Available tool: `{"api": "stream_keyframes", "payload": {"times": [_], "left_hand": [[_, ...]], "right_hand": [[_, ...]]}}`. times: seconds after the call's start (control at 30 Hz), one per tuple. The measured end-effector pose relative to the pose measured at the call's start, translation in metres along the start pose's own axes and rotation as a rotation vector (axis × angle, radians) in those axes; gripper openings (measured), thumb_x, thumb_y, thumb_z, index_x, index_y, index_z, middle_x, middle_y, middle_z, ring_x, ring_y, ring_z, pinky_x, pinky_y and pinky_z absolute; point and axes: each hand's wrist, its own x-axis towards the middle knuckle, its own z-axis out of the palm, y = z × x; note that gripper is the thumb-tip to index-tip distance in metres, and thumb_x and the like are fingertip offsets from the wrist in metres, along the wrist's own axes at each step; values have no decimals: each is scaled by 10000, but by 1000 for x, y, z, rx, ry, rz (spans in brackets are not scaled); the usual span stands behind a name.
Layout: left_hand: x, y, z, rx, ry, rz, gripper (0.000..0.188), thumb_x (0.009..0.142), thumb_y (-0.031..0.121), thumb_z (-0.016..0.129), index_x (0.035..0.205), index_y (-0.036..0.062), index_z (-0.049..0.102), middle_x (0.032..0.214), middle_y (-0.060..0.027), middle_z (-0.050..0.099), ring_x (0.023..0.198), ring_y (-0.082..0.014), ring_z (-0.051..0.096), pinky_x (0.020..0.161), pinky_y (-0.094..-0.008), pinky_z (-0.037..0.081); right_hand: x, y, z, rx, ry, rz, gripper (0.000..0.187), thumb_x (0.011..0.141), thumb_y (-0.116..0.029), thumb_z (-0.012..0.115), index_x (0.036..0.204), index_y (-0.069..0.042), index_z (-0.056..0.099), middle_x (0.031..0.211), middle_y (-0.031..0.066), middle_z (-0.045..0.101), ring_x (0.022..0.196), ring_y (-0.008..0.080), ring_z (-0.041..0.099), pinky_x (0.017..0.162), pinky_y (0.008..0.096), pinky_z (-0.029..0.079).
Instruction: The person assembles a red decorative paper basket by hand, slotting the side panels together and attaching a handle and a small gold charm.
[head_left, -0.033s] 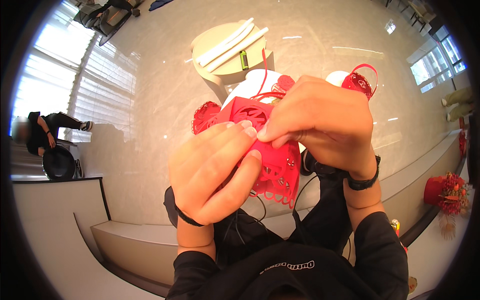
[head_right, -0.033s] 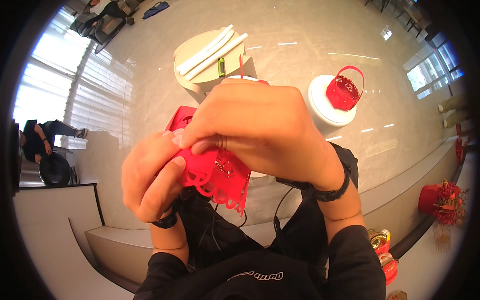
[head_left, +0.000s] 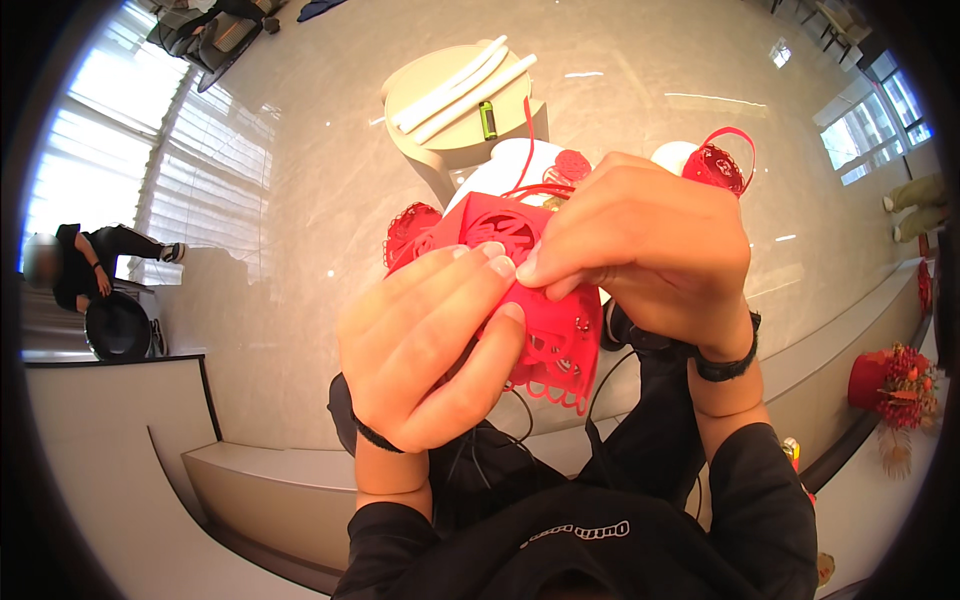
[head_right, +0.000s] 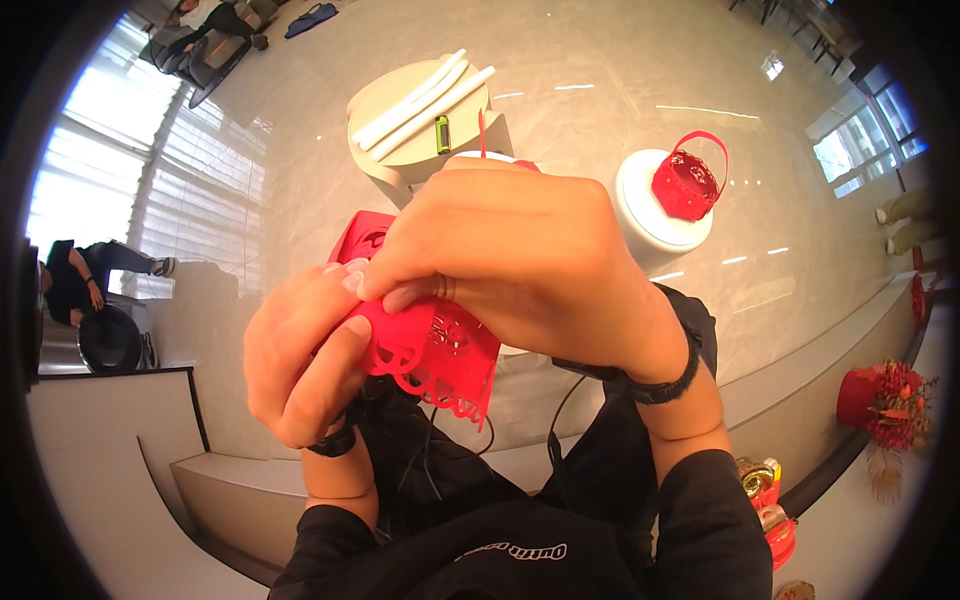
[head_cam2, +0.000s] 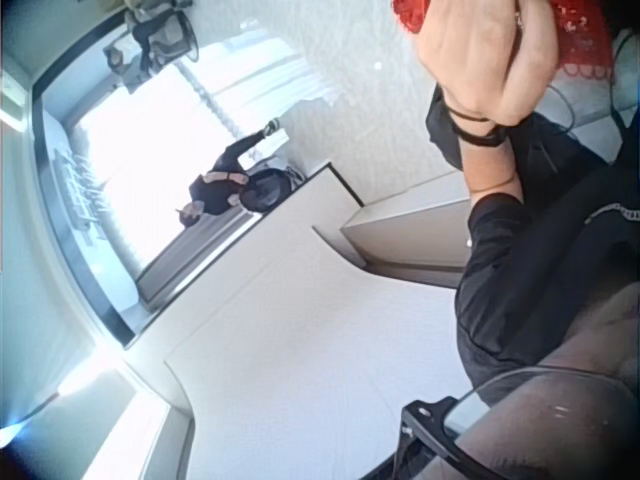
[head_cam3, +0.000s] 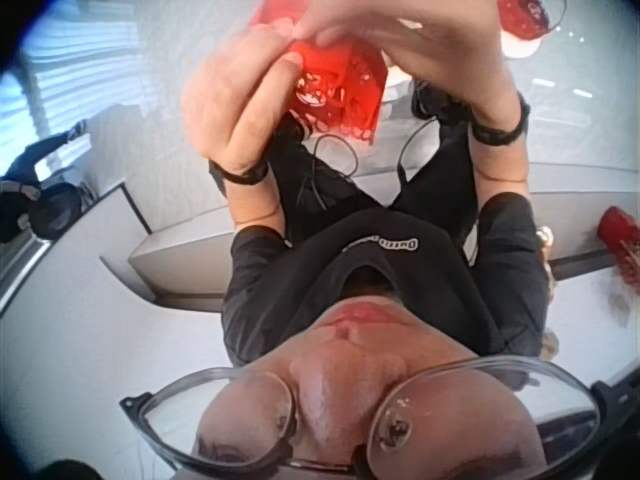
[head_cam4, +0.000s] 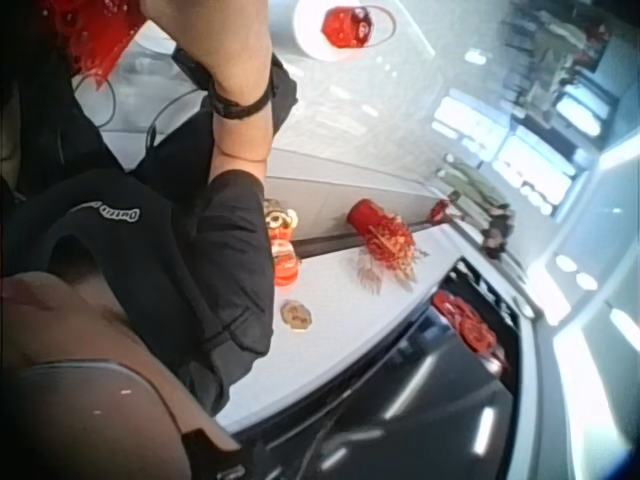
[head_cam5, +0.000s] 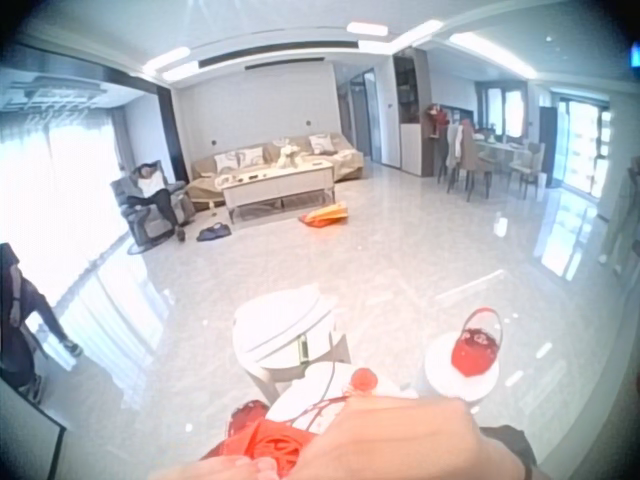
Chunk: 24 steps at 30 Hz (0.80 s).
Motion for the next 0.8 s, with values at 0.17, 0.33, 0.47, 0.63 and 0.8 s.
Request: {"api": "stream_keyframes", "payload": {"times": [0.17,0.33,0.47,0.63,0.8], "left_hand": [[-6,-1,4,-6,64,-36,214,705,-42,714,903,11,653,1003,-150,698,859,-293,712,724,-388,600],[-12,-12,19,-58,191,-514,235,772,-112,681,959,30,669,881,-81,712,747,-188,685,686,-277,541],[-9,-14,27,-229,167,-901,125,823,-42,712,932,-24,654,840,-81,707,752,-138,694,682,-248,533],[-11,-24,30,-415,17,-1126,118,849,-10,716,931,-57,644,819,-65,711,753,-102,687,681,-235,536],[-15,-31,30,-595,-110,-1252,137,858,-2,730,972,-51,672,842,-57,705,762,-83,665,687,-216,537]], "right_hand": [[1,-4,-6,-13,17,-49,211,649,15,796,848,-29,742,759,50,698,681,178,654,638,285,494],[3,-17,-19,-69,13,39,231,642,-92,855,841,-48,747,846,70,709,736,185,652,669,293,478],[1,-31,-19,-302,-73,111,200,654,-98,847,833,-91,757,983,89,724,821,208,659,694,298,483],[-11,-20,1,-494,-84,205,165,701,-40,801,849,-52,728,1030,97,731,879,257,692,741,317,536],[-16,-8,-4,-579,-124,256,151,730,-7,774,863,-19,702,881,103,728,790,258,705,694,308,552]]}}
